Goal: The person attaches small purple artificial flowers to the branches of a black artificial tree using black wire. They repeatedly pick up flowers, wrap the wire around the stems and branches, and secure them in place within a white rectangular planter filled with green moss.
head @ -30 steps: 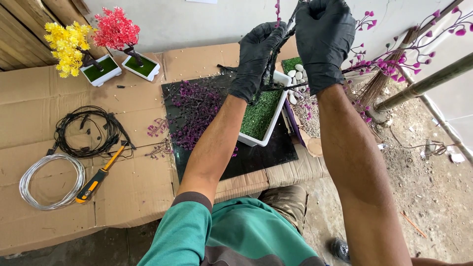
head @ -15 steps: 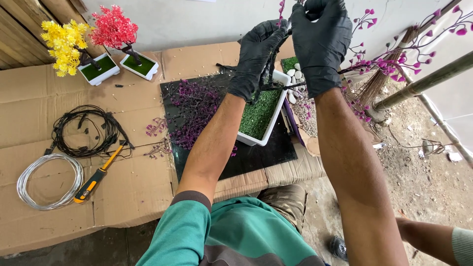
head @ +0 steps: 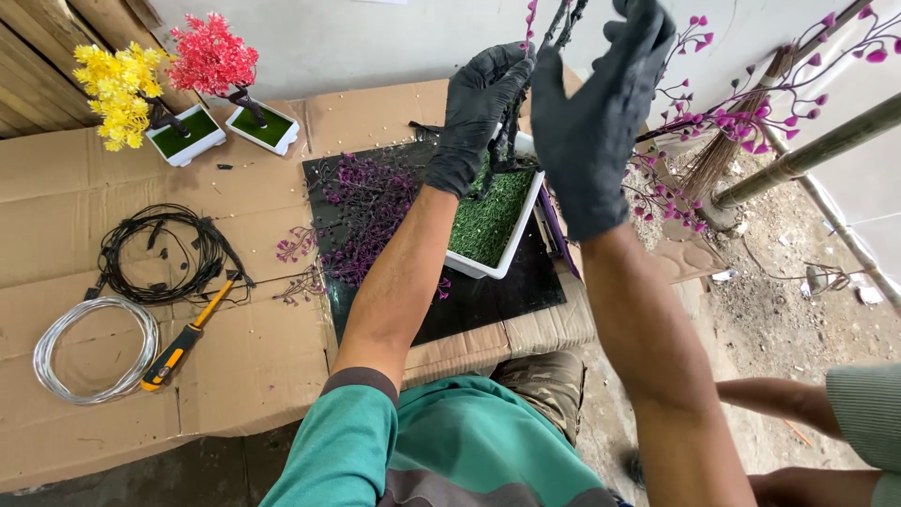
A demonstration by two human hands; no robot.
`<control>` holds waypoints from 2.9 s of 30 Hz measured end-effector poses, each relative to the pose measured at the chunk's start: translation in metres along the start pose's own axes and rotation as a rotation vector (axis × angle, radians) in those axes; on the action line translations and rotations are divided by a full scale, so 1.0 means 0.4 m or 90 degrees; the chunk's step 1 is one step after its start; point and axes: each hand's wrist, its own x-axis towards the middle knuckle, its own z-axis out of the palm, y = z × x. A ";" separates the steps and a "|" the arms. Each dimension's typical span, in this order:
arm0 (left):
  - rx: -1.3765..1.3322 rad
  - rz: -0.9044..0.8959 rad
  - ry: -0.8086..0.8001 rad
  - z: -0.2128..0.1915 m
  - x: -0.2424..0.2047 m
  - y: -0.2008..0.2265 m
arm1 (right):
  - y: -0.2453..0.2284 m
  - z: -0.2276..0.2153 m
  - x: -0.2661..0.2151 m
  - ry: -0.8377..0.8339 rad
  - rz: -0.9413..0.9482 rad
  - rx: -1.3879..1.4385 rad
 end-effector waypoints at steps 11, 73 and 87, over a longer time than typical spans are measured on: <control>0.061 0.014 -0.011 -0.058 -0.049 0.035 | -0.058 -0.103 -0.437 0.015 -0.111 0.203; 0.774 0.261 0.053 -0.258 -0.544 0.113 | 0.216 -0.009 -0.830 -0.077 0.218 0.244; 0.974 -0.212 0.107 -0.387 -0.755 0.220 | 0.118 0.063 -0.825 -0.181 0.099 0.148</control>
